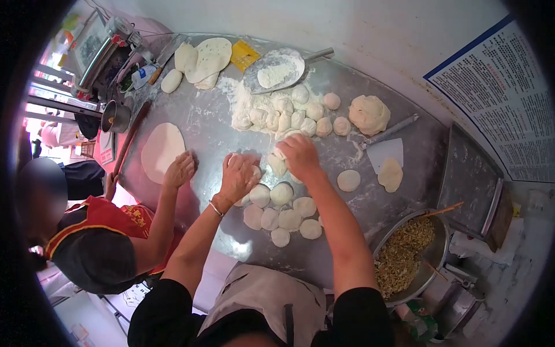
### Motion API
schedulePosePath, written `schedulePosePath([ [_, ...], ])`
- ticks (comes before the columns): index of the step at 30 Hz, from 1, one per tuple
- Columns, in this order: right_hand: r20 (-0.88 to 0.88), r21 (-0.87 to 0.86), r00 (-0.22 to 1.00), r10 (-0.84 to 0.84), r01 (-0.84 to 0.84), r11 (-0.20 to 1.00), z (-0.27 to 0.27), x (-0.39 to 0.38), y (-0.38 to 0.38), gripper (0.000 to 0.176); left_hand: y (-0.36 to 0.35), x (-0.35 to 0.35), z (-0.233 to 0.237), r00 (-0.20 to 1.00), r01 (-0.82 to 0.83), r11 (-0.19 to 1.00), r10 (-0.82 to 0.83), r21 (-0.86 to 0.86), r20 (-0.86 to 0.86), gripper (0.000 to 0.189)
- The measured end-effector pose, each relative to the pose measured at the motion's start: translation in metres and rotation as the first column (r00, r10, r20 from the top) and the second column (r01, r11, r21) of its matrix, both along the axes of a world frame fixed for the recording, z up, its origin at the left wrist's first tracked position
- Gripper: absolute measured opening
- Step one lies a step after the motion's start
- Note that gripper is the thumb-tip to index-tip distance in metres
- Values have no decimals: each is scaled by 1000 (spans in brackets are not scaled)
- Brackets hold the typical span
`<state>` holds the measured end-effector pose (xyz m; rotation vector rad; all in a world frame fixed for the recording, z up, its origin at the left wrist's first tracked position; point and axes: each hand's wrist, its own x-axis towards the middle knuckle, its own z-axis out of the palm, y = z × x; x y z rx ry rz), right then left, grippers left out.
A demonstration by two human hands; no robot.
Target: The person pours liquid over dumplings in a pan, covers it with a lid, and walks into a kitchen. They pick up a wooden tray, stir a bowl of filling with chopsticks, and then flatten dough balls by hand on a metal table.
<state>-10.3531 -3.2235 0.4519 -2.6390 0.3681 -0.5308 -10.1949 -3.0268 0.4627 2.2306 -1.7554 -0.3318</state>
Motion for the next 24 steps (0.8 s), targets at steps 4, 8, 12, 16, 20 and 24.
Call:
schedulePosePath([
  [4, -199, 49, 901, -387, 403, 914, 14, -72, 15, 38, -32, -17, -21, 994, -113, 979, 110, -167, -29, 66],
  [8, -331, -3, 804, -493, 522, 853, -10, -103, 13, 28, -47, -26, -31, 991, -5, 996, 16, -84, 135, 73],
  [12, -248, -103, 776, -580, 574, 813, -37, -75, 12, 22, -46, -26, -29, 998, -10, 999, 14, -53, 62, 77],
  [16, -201, -105, 765, -612, 605, 790, -42, -74, 8, 21, -53, -31, -23, 969, 95, 984, -126, -152, -214, 77],
  [20, 58, 231, 850, -523, 498, 836, -46, -85, -38, 30, -33, -40, -51, 937, 138, 976, -184, -169, -298, 78],
  [24, 101, -9, 865, -492, 495, 869, -12, -60, -69, 39, -37, -42, -38, 953, 102, 987, -132, -122, -272, 70],
])
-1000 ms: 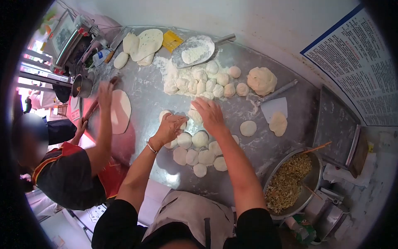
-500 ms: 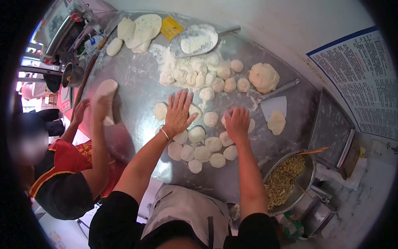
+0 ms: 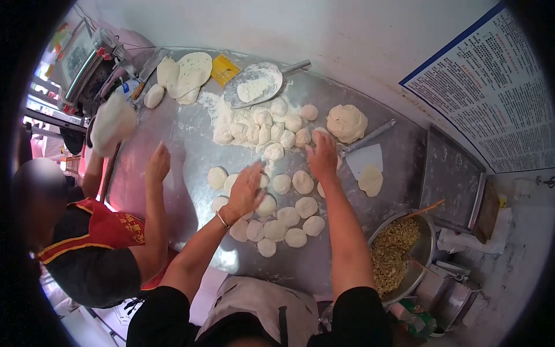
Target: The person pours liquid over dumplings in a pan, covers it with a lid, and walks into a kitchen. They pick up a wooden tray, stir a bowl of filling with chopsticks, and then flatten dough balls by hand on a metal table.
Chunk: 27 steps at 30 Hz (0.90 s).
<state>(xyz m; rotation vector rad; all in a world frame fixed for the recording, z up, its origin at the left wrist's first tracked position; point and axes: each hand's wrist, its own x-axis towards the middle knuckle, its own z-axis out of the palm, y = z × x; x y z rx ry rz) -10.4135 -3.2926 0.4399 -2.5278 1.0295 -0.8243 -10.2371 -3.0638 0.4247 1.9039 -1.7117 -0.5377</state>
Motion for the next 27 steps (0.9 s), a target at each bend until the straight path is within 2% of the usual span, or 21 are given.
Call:
schedulePosePath([
  [1, -49, -52, 999, 23, -25, 998, 2, 11, -2, 41, -10, -11, 36, 998, -52, 998, 53, -31, 40, 69],
  [2, -106, -41, 994, 36, -41, 998, -1, 18, -3, 41, -16, -17, 52, 991, -105, 993, 109, -61, 77, 68],
  [4, -219, -28, 974, 66, -74, 997, -7, 28, -8, 40, -25, -18, 23, 973, -24, 1000, 21, 12, 228, 68],
  [5, -207, 8, 977, 57, -56, 998, -5, 27, -8, 41, -28, -18, 13, 955, 13, 998, -29, 56, 294, 68],
  [7, -186, 81, 982, 36, -21, 996, 2, 21, -7, 42, -35, -16, 0, 957, 18, 998, -36, 63, 289, 68],
  [10, -381, 47, 920, 91, -79, 996, -19, -8, 8, 32, -28, -13, 6, 966, 12, 1000, -16, 18, 258, 67],
  [11, -331, 217, 933, 140, -69, 974, -5, -11, 14, 27, -30, -14, 11, 971, 15, 1000, -11, -12, 241, 67],
  [13, -204, 524, 961, 185, -53, 850, 17, -9, 16, 17, -48, -8, 17, 994, -58, 986, 72, -156, 87, 63],
  [14, -186, 403, 973, 138, -53, 914, 13, -5, 12, 15, -52, -8, 17, 995, -101, 973, 103, -210, -2, 62],
  [16, -129, 145, 991, 42, -23, 989, -7, 8, 1, 10, -75, -7, 5, 998, -48, 969, 57, -241, 28, 53],
  [17, -142, 129, 988, 57, -39, 991, -15, 15, 0, 10, -87, -6, 1, 999, -13, 966, 26, -259, 46, 49],
  [20, -202, 89, 974, 100, -84, 992, -31, 25, 3, 10, -77, 0, 0, 997, -65, 969, 72, -237, 22, 32],
  [21, -222, 80, 969, 108, -92, 993, -27, 23, 8, 11, -65, 4, 15, 996, -84, 989, 88, -119, 25, 33],
  [24, -229, 99, 966, 116, -96, 991, -25, 20, 21, 15, -51, 27, 24, 992, -80, 996, 83, -45, 95, 37],
  [27, -217, 105, 971, 99, -78, 991, -27, 21, 21, 17, -81, 36, 31, 876, 275, 957, -212, -87, 433, 52],
])
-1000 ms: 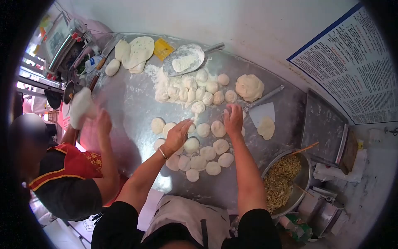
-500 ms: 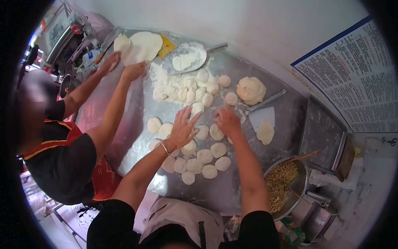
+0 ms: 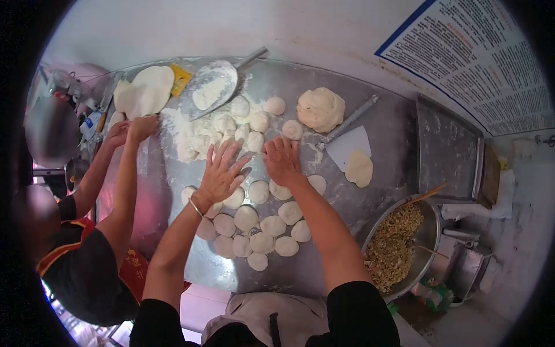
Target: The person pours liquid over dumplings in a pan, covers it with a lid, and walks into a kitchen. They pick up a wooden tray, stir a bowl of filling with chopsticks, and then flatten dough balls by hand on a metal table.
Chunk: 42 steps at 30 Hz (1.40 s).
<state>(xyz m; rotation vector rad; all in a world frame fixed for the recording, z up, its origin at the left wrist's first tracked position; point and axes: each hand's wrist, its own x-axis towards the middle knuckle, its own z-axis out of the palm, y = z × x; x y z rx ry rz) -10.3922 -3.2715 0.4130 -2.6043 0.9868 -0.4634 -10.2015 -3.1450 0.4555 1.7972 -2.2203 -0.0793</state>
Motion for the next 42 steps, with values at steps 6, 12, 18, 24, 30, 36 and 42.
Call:
schedulePosePath([
  [6, 12, -69, 1000, -14, 15, 997, -13, 1, -6, 17, -18, -4, -27, 999, 4, 999, -6, 53, 34, 58],
  [12, 174, -53, 982, -76, 86, 995, 19, -17, -59, 20, -2, 33, -41, 822, -569, 813, 560, -120, -103, 64],
  [18, -19, -180, 997, -70, 66, 981, 14, -41, -52, 32, 58, 95, -50, 774, -464, 878, 466, 116, -428, 56],
  [24, -13, -46, 995, -95, 94, 994, 7, -41, -54, 26, 49, 97, -37, 752, -659, 743, 652, -115, -94, 61],
  [30, -3, -114, 993, -115, 114, 987, -18, -16, -54, 17, 19, 97, -51, 761, -641, 767, 637, -9, 127, 62],
  [36, 29, -171, 990, -138, 140, 975, -9, 1, -51, 26, 16, 87, -43, 832, -551, 834, 552, 31, -56, 67],
  [42, 126, -38, 992, -5, 10, 999, 27, 41, 4, 34, -4, 62, -21, 861, -499, 864, 503, 63, -73, 41],
])
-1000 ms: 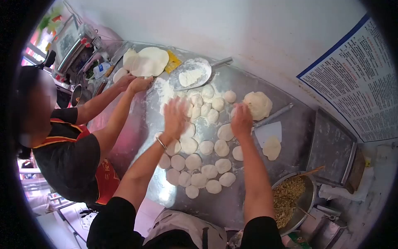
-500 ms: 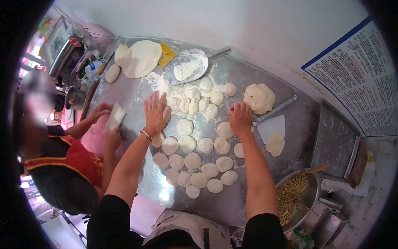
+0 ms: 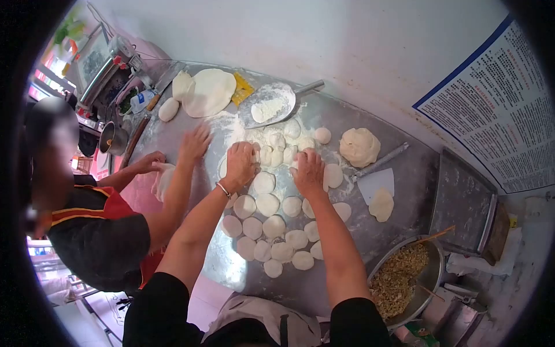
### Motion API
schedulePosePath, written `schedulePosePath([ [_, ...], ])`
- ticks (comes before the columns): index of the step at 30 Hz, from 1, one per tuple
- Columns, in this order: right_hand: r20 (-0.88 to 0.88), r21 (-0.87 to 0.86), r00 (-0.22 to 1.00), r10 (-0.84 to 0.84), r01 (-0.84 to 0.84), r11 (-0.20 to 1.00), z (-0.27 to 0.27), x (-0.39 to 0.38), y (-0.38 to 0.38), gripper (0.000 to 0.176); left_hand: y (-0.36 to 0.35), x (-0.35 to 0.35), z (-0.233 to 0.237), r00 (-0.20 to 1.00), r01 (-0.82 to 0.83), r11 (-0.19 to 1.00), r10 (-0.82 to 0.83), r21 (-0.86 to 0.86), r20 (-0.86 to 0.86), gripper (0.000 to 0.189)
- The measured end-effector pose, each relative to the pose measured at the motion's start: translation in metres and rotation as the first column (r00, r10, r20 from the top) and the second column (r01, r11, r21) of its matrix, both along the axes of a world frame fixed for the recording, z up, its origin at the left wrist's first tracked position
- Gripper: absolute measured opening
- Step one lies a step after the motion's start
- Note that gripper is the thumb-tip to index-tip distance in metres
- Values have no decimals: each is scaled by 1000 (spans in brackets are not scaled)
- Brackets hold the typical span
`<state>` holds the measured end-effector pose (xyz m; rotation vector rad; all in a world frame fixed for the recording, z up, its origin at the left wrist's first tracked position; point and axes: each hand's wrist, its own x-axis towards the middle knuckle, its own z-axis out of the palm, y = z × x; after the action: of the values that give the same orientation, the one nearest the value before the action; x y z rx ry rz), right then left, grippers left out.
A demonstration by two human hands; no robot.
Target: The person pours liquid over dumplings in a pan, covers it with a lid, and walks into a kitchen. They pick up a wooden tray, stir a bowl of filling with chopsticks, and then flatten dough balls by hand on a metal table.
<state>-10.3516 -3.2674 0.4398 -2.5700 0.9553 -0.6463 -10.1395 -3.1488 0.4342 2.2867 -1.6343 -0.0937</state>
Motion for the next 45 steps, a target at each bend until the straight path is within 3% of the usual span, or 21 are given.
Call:
schedulePosePath([
  [1, 12, 2, 998, 69, -69, 998, -3, -2, 1, 32, 2, 0, 2, 999, -21, 1000, 21, -11, -39, 37],
  [2, 27, 3, 990, 136, -136, 991, -6, -5, 2, 31, 12, -5, 17, 994, 68, 990, -57, -121, 98, 32],
  [3, 39, 3, 979, 198, -198, 980, -9, -10, 4, 30, 22, -9, 19, 993, 108, 992, -105, -60, 52, 31],
  [5, -106, 146, 954, 279, -263, 954, 21, -21, 19, 28, 36, -10, 23, 979, 201, 978, -199, 48, -54, 28],
  [6, -174, 219, 930, 325, -285, 933, 33, -23, 23, 28, 36, -8, 25, 983, 167, 984, -162, 58, -87, 33],
  [8, -121, 159, 973, 195, -175, 972, 17, -17, 23, 27, 36, -8, 37, 985, 97, 991, -83, 88, -154, 43],
  [11, -85, 104, 993, 79, -70, 992, -9, 1, 26, 28, 15, -26, 13, 994, 70, 977, -50, -200, 102, 67],
  [12, -82, 92, 995, 52, -44, 995, -17, 7, 28, 28, 11, -27, -5, 996, 84, 993, -82, -85, 26, 79],
  [22, -202, 22, 976, 79, -77, 997, -26, 13, 57, 27, 0, -41, -11, 995, 30, 1000, -30, 9, 95, 71],
  [24, -225, -5, 971, 78, -82, 997, -26, 18, 49, 25, 5, -45, -24, 1000, 8, 999, -7, -46, 23, 69],
  [25, -171, 99, 982, 82, -65, 993, -34, 16, 43, 23, 12, -49, -23, 1000, -11, 997, 11, -77, -4, 69],
  [27, -43, 310, 995, 88, -70, 948, -48, 15, 19, 21, 48, -67, -7, 998, -39, 989, 33, -140, -46, 66],
  [29, 189, 152, 982, 12, -41, 988, -31, 12, -16, 21, 103, -93, 48, 973, -109, 980, 70, -168, -221, 67],
  [31, 128, -132, 989, -71, 88, 987, -17, 19, -45, 25, 168, -119, 55, 955, -152, 970, 94, -191, -282, 66],
  [34, -8, -93, 996, 92, -93, 991, -19, 7, -60, 27, 267, -151, 54, 904, -215, 966, 141, -143, -405, 53],
  [36, -147, -19, 987, 63, -67, 998, -9, -12, -41, 27, 331, -167, 40, 827, -349, 926, 231, -145, -512, 37],
  [38, -239, 46, 971, 17, -6, 999, -6, -22, -35, 26, 384, -190, 16, 451, -716, 699, 464, 2, -762, 15],
  [39, -252, 78, 968, -20, 40, 996, -9, -20, -37, 26, 397, -195, 6, 89, -862, 467, 520, 196, -850, 9],
  [41, -262, 59, 961, -87, 105, 993, -23, -7, -39, 25, 393, -186, -7, -345, -904, 28, 545, 427, -765, 16],
  [42, -262, 10, 958, -118, 125, 992, -33, 1, -38, 24, 392, -181, -15, -544, -831, -195, 483, 522, -686, 21],
  [45, -282, -30, 949, -140, 137, 990, -33, 18, -37, 23, 431, -166, -118, -569, -822, -160, 223, 546, -791, 41],
])
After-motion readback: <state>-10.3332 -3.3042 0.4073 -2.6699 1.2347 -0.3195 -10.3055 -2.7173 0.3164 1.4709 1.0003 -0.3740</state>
